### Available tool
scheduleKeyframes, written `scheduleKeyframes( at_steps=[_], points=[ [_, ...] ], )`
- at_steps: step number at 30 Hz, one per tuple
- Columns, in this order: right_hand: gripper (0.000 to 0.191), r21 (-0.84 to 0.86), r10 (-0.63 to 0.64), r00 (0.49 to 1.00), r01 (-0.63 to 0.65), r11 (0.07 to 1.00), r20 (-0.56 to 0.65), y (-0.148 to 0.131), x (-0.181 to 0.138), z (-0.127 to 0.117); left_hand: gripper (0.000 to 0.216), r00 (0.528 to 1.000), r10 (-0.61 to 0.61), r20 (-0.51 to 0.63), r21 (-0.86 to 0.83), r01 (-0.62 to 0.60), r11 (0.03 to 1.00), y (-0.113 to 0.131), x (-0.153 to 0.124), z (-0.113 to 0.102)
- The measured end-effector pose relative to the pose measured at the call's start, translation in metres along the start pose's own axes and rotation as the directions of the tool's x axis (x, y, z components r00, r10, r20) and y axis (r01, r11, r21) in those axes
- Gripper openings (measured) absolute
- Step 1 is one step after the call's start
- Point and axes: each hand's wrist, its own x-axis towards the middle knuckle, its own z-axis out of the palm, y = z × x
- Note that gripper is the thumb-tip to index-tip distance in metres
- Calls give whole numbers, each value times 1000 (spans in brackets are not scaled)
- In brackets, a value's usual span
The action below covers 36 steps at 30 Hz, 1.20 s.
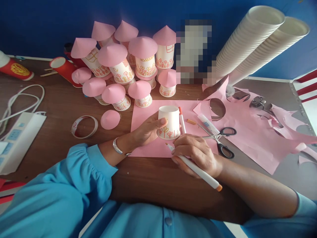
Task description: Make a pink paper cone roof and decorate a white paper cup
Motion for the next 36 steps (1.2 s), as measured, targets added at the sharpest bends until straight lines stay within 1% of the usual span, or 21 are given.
scheduleKeyframes(
  at_steps=[3, 7, 10, 13, 18, 22, 26, 36],
  points=[
    [16, -5, -4, 1000, 4, 1000, -7, -2, 0, -2, 57, 1000, -11, -14, 1, 11, 1000, -1, -1, -2],
    [21, -90, 52, 994, -61, 994, -99, -2, 1, -8, 50, 1000, 0, -30, -34, -1, 999, 1, 0, 0],
    [22, -106, 81, 988, -95, 990, -132, -1, 3, -10, 48, 998, 0, -67, -44, -3, 999, 3, 1, 1],
    [22, -124, 79, 989, -94, 988, -123, 0, 4, -10, 47, 996, -9, -90, -63, 4, 998, 3, 1, 1],
    [25, -137, 94, 990, -107, 985, -102, 0, 3, -10, 46, 997, -1, -80, -46, -2, 999, 2, 2, 1],
    [23, -153, 96, 991, -110, 982, -97, 0, 2, -9, 46, 999, 0, -52, -38, -2, 999, 1, 2, 1],
    [20, -166, 92, 991, -107, 980, -94, 0, 4, -9, 45, 998, 16, -64, -27, -18, 999, 1, 2, 1],
    [19, -201, 92, 992, -109, 973, -92, 1, 2, -8, 46, 998, 10, -56, -37, -12, 999, 1, 1, 1]
  ],
)
